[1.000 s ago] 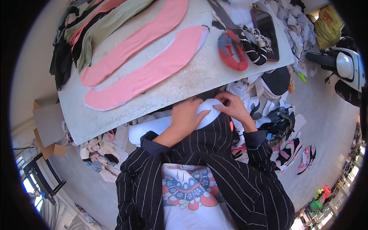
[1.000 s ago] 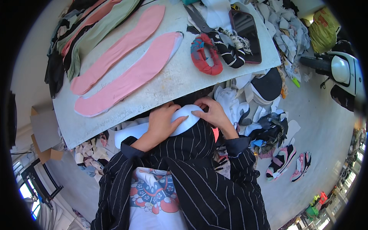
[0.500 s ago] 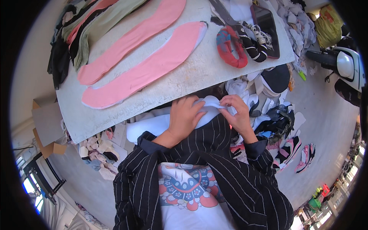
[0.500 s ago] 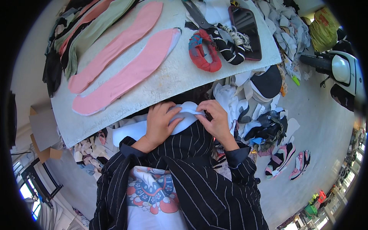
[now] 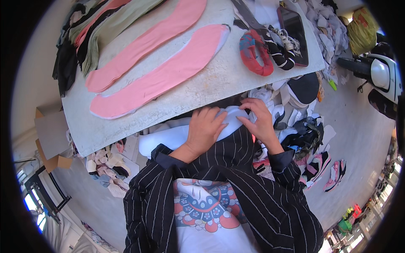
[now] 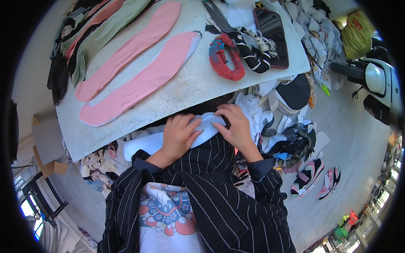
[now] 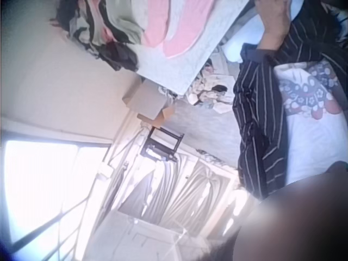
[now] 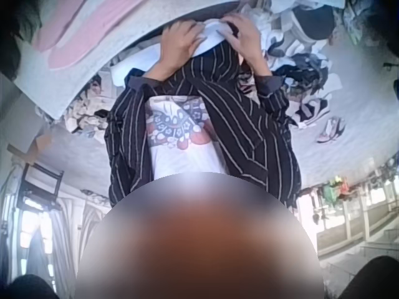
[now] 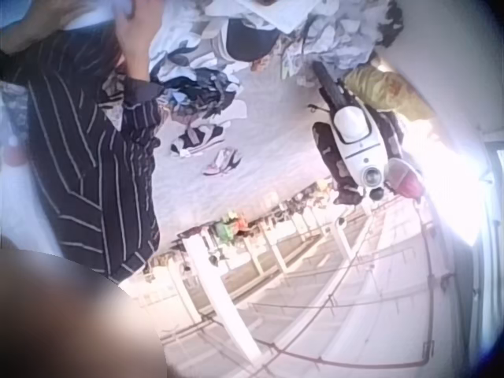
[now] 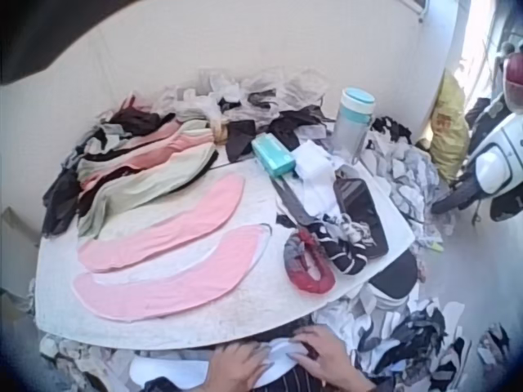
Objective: The person uses shears to cut a white fabric piece on a cluttered work table. After cutting, the person folds the white fabric and places it with other pink and dark fabric pieces already on the table.
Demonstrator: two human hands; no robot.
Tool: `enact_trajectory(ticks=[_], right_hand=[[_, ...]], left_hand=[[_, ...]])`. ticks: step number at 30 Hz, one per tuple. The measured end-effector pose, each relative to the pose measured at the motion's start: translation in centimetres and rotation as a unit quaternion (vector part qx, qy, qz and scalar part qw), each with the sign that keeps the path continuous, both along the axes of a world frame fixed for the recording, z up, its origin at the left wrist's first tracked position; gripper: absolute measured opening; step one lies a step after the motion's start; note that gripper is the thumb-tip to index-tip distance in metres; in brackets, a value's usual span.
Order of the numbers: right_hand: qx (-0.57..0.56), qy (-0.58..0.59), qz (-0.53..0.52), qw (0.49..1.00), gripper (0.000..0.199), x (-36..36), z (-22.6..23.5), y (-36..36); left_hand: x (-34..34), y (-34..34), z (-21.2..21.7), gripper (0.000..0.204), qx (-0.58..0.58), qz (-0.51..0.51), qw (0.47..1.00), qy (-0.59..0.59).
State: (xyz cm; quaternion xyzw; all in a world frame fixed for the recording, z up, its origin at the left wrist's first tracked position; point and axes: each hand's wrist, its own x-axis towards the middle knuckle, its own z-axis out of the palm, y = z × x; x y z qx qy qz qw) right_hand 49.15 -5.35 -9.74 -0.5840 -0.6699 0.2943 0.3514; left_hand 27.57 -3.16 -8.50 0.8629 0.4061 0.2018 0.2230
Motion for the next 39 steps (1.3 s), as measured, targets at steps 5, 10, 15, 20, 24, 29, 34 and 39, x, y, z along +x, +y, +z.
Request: enact_trajectory(ticks=[5,10,15,20,24,29,34,39], right_hand=[[0.007,0.004,0.004,1.0,0.025,0.1,-0.3,0.2],[0.034,-0.029,0.011,0.999,0.024,-0.1,0.1,0.4],[0.034,-0.024,0.033,0.999,0.023,0.2,-0.2,0.5],[0.047,-0.006,0.051,0.998,0.022,0.3,1.3,0.3],[-0.027,0.051,0.055,0.997,0.02,0.5,2.3,-0.2],[-0.242,0.234,0.054,0.94,0.028,1.0,3.7,0.1],[-0.306,0.316,0.067,0.895,0.046,1.2,3.8,0.7],[-0.29,0.319,0.058,0.901,0.043,1.1,4.6,0.7]], left_hand=[[0.1,-0.1,0.0,0.04,0.008,-0.001,1.0,-0.001],[0.1,0.0,-0.1,0.04,0.008,-0.004,1.0,0.0],[0.1,0.0,0.0,0.044,0.009,0.0,1.0,-0.002],[0.2,0.0,0.7,0.051,-0.056,0.041,0.996,-0.048],[0.0,0.0,1.2,0.047,-0.101,0.037,0.991,-0.076],[-0.7,0.7,1.1,0.026,-0.249,0.031,0.96,-0.124],[-1.0,2.2,2.7,0.025,-0.494,0.035,0.856,-0.149],[-0.8,2.2,2.6,0.027,-0.503,0.016,0.849,-0.163]])
